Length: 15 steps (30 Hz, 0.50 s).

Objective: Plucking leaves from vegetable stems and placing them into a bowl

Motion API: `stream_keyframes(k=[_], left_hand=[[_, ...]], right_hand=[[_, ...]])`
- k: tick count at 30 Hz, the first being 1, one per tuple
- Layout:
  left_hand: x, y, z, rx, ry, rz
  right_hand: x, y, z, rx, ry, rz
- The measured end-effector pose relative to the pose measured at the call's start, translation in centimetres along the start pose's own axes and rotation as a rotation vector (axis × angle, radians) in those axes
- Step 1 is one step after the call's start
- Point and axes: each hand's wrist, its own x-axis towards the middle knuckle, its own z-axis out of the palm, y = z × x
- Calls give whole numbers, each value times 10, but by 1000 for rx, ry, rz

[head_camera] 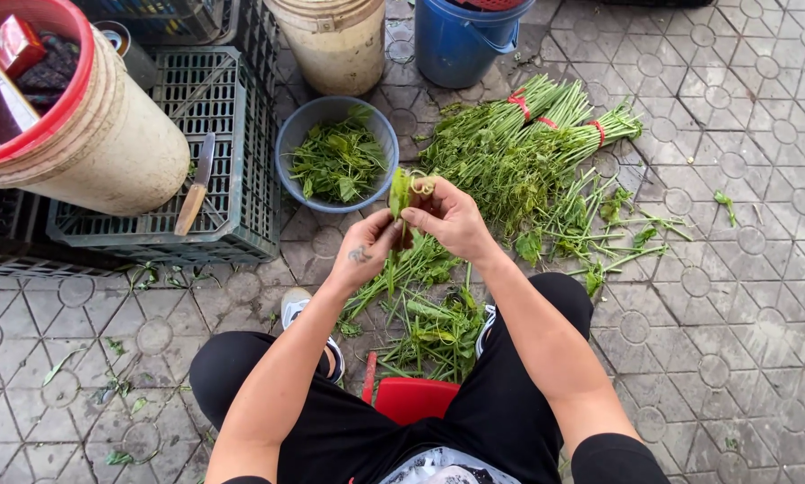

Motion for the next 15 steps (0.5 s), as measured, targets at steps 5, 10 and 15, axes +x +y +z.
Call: stream_keyframes(k=[5, 10, 15], left_hand=[[-7, 4, 1, -90, -91, -24], [-10, 27, -1, -175, -168, -36], [-11, 14, 4, -358, -272, -108]], right_hand=[[0, 1, -14, -178, -37, -58], [-2, -2, -22, -49, -39, 17], [-7, -1, -30, -80, -86, 46]])
